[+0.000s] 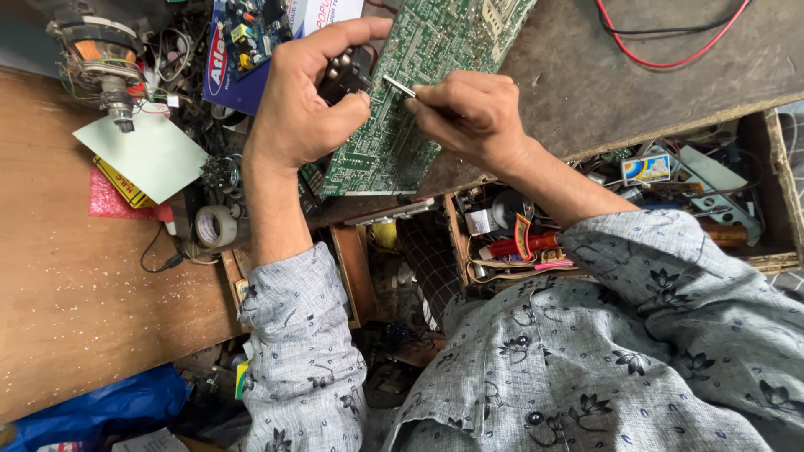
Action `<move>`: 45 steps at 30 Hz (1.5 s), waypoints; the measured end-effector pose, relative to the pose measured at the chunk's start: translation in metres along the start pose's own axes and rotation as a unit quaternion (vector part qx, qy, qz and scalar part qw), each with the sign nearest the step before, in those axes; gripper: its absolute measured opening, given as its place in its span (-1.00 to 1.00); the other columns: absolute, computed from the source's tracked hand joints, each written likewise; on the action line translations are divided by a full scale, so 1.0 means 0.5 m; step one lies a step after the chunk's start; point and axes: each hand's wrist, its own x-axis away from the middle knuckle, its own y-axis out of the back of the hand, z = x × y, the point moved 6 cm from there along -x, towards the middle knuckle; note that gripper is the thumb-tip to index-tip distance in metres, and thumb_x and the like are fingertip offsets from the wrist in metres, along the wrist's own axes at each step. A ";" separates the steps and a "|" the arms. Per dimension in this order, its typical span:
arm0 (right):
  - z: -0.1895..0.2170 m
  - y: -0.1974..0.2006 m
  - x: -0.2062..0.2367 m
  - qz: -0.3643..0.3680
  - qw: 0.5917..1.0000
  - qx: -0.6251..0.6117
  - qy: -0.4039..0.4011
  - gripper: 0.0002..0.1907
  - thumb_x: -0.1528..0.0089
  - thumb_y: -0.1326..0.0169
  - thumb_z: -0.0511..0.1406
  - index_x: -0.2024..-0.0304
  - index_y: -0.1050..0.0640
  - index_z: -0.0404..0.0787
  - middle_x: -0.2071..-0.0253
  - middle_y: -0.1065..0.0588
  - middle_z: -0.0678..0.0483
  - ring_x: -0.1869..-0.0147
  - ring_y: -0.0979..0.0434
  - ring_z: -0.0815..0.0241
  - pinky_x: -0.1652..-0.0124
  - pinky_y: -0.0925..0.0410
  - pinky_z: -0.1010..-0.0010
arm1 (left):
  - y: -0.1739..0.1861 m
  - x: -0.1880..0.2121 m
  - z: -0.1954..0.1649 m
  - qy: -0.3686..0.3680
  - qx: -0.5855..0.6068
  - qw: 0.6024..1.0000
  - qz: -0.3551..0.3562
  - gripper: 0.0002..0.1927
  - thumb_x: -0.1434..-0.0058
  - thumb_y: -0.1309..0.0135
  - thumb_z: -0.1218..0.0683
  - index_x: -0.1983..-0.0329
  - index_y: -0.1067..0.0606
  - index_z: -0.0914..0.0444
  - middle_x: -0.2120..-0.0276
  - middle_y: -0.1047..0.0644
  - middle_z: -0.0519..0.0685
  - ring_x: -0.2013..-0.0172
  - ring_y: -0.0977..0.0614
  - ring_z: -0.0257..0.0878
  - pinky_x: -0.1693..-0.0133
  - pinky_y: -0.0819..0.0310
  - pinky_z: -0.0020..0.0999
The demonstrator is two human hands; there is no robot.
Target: The person works at a cluttered electronics repair bench, holding a green circuit board and using a small hand tool to work on its components. They pick up a paintbrush from a parts drawer, handle a black connector component, and fit it against the board while continuing to work on it.
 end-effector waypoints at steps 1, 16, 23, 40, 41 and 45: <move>-0.001 -0.002 0.000 0.011 1.000 -0.005 0.005 -0.85 -0.34 -0.35 -0.44 0.19 -0.58 -0.23 0.44 -0.52 0.11 0.43 -0.52 0.32 0.49 -0.33 0.41 | 0.000 0.000 0.002 0.012 0.001 1.000 0.001 -0.45 -0.15 -0.05 0.29 -0.27 -0.53 0.35 0.13 -0.60 -0.13 0.28 -0.47 -0.50 0.23 -0.36 -0.56; -0.005 -0.017 0.010 0.030 0.999 -0.012 0.006 -0.85 -0.34 -0.34 -0.43 0.19 -0.58 -0.22 0.45 -0.53 0.13 0.43 -0.53 0.36 0.49 -0.36 0.47 | 0.001 0.000 0.002 -0.012 -0.008 1.000 0.000 -0.49 -0.16 -0.05 0.29 -0.24 -0.52 0.36 0.18 -0.59 -0.12 0.32 -0.49 -0.51 0.26 -0.38 -0.60; -0.026 0.003 -0.001 0.017 0.999 0.032 0.011 -0.84 -0.34 -0.34 -0.44 0.24 -0.58 -0.18 0.45 -0.52 0.13 0.42 -0.52 0.34 0.47 -0.38 0.46 | 0.002 -0.001 0.000 0.008 -0.012 1.000 -0.002 -0.48 -0.17 -0.05 0.29 -0.25 -0.53 0.35 0.23 -0.55 -0.13 0.34 -0.47 -0.51 0.27 -0.35 -0.60; -0.030 -0.003 -0.014 0.023 0.998 0.025 0.049 -0.85 -0.33 -0.36 -0.42 0.24 -0.59 -0.22 0.46 -0.48 0.14 0.43 -0.49 0.30 0.47 -0.33 0.42 | 0.003 -0.007 -0.004 0.034 -0.008 0.999 0.004 -0.43 -0.14 -0.05 0.27 -0.28 -0.54 0.32 0.25 -0.50 -0.20 0.38 -0.42 -0.52 0.29 -0.29 -0.57; -0.036 0.001 -0.008 0.007 0.999 0.026 0.025 -0.85 -0.33 -0.35 -0.41 0.24 -0.59 -0.21 0.46 -0.49 0.13 0.42 -0.50 0.29 0.45 -0.34 0.41 | 0.002 -0.008 -0.005 0.025 -0.003 1.000 0.004 -0.43 -0.14 -0.04 0.27 -0.29 -0.54 0.32 0.22 -0.51 -0.20 0.35 -0.44 -0.52 0.29 -0.32 -0.58; -0.053 0.002 -0.003 -0.014 0.998 0.059 -0.003 -0.86 -0.32 -0.34 -0.41 0.27 -0.60 -0.18 0.49 -0.49 0.16 0.48 -0.47 0.33 0.51 -0.31 0.44 | 0.008 -0.007 -0.001 0.053 -0.015 0.998 -0.004 -0.42 -0.13 -0.03 0.27 -0.28 -0.55 0.31 0.32 -0.49 -0.20 0.39 -0.43 -0.49 0.35 -0.26 -0.58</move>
